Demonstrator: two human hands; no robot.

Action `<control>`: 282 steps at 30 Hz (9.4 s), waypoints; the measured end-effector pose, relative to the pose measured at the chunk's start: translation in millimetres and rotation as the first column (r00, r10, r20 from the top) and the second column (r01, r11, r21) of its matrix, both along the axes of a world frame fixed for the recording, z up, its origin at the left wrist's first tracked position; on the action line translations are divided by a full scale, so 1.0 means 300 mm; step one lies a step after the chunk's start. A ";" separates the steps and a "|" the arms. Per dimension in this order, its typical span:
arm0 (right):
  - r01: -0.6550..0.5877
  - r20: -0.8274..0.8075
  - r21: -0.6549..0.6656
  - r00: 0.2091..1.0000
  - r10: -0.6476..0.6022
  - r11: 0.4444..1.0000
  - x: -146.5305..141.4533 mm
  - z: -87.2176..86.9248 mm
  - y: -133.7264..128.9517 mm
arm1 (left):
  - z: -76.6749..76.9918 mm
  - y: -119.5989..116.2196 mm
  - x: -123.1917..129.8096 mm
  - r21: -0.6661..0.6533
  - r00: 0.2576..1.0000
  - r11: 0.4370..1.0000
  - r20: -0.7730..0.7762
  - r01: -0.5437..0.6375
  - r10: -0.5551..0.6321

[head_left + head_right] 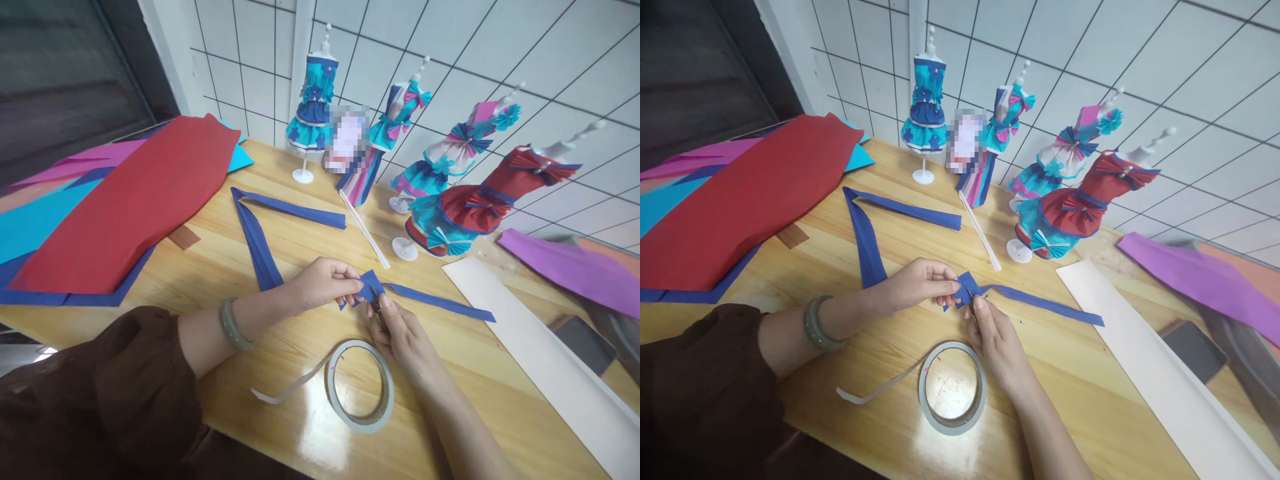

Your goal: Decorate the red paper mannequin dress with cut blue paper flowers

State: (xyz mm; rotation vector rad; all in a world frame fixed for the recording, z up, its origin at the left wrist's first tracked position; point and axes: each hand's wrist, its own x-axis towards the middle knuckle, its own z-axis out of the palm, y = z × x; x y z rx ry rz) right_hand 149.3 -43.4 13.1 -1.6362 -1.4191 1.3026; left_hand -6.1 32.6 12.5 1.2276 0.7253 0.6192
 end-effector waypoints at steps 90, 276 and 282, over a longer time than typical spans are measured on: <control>0.012 0.003 0.019 1.000 -0.012 1.000 0.006 -0.003 -0.002 | -0.041 -0.011 0.006 0.037 0.995 0.995 0.031 0.092 -0.093; 0.060 -0.060 0.054 0.997 -0.056 0.997 -0.005 0.015 -0.006 | -0.012 -0.044 0.007 -0.027 0.987 0.992 -0.106 0.122 -0.125; 0.057 -0.034 0.050 0.998 -0.055 0.997 -0.004 0.020 -0.005 | -0.018 -0.042 0.005 -0.031 0.987 0.992 -0.103 0.120 -0.123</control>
